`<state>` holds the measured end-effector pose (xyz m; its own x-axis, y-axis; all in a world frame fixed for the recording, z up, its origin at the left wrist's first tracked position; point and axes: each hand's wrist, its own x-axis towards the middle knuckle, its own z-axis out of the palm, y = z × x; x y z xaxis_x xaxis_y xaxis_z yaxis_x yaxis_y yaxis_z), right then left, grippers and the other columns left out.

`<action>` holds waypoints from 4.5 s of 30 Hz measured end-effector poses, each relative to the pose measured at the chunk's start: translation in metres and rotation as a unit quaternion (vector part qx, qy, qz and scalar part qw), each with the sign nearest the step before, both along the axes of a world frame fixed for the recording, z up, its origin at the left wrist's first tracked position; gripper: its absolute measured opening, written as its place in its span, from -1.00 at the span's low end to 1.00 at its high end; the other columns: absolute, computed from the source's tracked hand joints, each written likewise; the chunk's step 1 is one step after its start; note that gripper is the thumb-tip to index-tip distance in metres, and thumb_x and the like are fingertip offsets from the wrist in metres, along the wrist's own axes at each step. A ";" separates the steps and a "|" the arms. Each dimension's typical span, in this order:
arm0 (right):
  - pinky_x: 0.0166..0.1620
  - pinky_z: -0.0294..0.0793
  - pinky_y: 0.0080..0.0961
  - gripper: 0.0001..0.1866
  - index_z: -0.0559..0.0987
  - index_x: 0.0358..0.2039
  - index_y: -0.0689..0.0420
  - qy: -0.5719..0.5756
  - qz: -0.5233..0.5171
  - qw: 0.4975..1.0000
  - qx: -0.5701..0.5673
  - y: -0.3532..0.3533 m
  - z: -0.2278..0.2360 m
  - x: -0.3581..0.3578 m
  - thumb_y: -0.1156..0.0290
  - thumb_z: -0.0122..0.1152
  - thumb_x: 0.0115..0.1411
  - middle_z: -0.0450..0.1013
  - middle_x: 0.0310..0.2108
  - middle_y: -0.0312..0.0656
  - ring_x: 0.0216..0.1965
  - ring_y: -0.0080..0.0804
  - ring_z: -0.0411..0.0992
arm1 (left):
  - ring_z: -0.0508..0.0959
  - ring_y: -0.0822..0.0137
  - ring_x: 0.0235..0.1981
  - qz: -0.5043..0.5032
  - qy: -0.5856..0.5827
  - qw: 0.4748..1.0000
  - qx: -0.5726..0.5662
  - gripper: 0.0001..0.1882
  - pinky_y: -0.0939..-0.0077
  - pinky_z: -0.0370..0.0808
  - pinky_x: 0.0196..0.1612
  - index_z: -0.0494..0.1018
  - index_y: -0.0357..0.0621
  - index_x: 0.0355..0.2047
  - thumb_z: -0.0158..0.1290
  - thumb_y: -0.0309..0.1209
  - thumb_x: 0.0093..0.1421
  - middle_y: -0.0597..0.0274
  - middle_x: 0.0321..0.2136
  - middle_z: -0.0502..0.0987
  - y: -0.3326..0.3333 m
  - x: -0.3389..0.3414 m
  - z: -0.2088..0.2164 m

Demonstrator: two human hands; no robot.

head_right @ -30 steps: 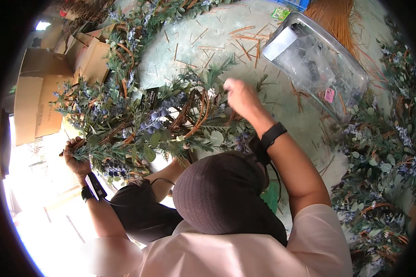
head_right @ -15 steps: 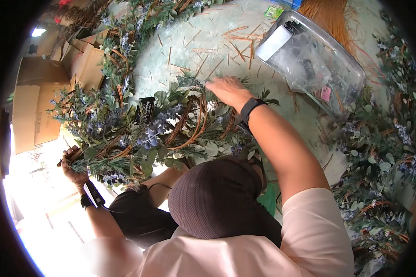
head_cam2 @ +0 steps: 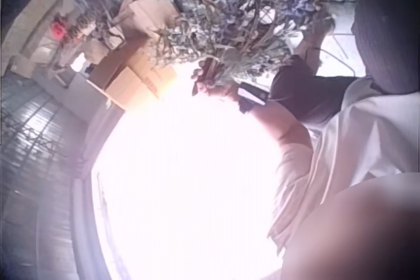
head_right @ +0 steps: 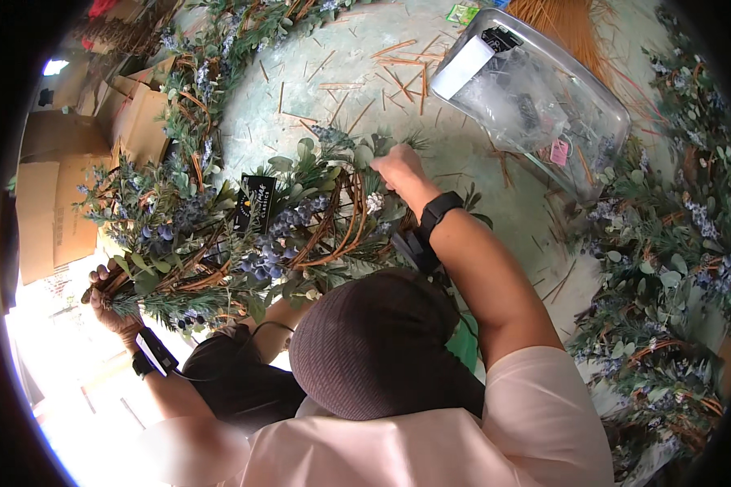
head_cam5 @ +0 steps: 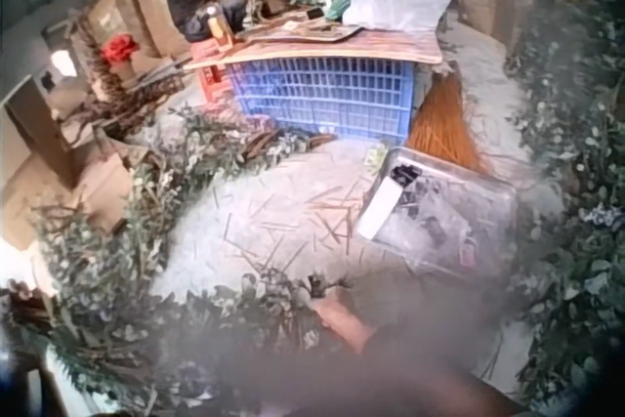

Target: Manually assemble floral and pine wreaths by attaching foliage, berries, and tags to a woven base.

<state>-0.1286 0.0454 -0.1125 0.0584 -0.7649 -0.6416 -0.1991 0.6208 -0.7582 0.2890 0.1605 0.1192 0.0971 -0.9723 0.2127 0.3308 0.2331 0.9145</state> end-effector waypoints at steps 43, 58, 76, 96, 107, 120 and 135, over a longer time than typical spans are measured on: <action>-0.33 0.34 -0.28 -0.77 0.43 -0.49 0.22 0.222 0.109 0.923 -0.294 -0.053 0.010 0.014 0.30 0.11 -0.05 0.39 -0.52 0.01 -0.41 -0.08 0.37 | 0.24 0.21 -0.12 -0.068 0.005 0.998 -0.005 -0.66 -0.02 0.10 0.06 0.25 0.03 -0.63 0.21 -0.47 -0.39 0.43 -0.56 0.27 0.000 -0.006 0.013; -0.49 0.35 -0.39 -0.70 0.42 -0.56 0.28 0.057 0.043 0.997 -0.035 -0.091 -0.046 0.006 0.24 -0.03 0.01 0.40 -0.49 -0.01 -0.57 -0.26 0.39 | 0.20 0.17 -0.11 -0.042 0.056 0.997 -0.034 -0.67 -0.02 -0.01 0.09 0.26 0.03 -0.59 0.20 -0.45 -0.35 0.43 -0.58 0.27 -0.004 0.005 0.003; -0.17 0.29 -0.44 -0.75 0.41 -0.32 0.17 0.240 0.241 0.722 -0.603 0.013 0.042 0.049 0.50 -0.10 -0.08 0.29 -0.37 -0.18 -0.29 -0.29 0.29 | 0.23 0.06 -0.09 -0.086 0.067 0.994 -0.031 -0.67 -0.12 0.05 0.05 0.26 -0.07 -0.56 0.19 -0.48 -0.34 0.34 -0.56 0.25 -0.014 -0.008 0.009; -0.07 0.27 -0.34 -0.58 0.41 -0.21 0.20 0.085 0.226 0.850 -0.468 0.023 -0.007 -0.011 0.68 -0.07 -0.19 0.29 -0.12 -0.03 -0.09 -0.13 0.25 | 0.17 0.03 0.02 -0.036 0.036 0.998 -0.032 -0.67 0.07 0.08 0.09 0.31 -0.19 -0.32 0.05 -0.42 -0.16 0.16 -0.34 0.31 -0.038 -0.007 0.010; -0.23 0.32 -0.32 -0.52 0.34 -0.34 0.26 -0.020 0.164 0.679 -0.716 0.009 0.241 0.084 0.31 0.24 -0.30 0.33 -0.42 -0.08 -0.31 -0.19 0.30 | 0.21 0.09 0.03 -0.039 -0.143 0.989 -0.015 -0.40 0.23 0.13 0.09 0.16 -0.28 0.00 -0.09 -0.19 -0.02 -0.01 -0.03 0.23 -0.088 -0.103 0.037; -0.42 0.40 -0.32 -0.59 0.42 -0.50 0.27 0.025 0.057 0.771 -0.634 0.015 0.253 0.053 0.26 0.27 -0.36 0.39 -0.61 -0.02 -0.53 -0.08 0.40 | 0.16 0.16 0.06 -0.003 0.077 0.997 -0.030 -0.45 0.25 0.04 0.11 0.02 -0.23 0.09 -0.36 -0.15 0.17 0.03 0.03 0.17 -0.079 -0.203 0.019; -0.06 0.25 -0.43 -0.27 0.28 -0.09 0.31 0.029 -0.332 0.787 -0.519 0.245 0.310 -0.332 0.27 0.28 -0.32 0.34 -0.21 -0.17 -0.17 -0.35 0.30 | 0.34 0.53 -0.50 0.010 0.099 0.992 0.075 -0.74 0.79 0.28 -0.41 0.30 -0.18 -0.24 -0.09 -0.31 0.11 0.37 -0.47 0.38 -0.086 -0.096 -0.029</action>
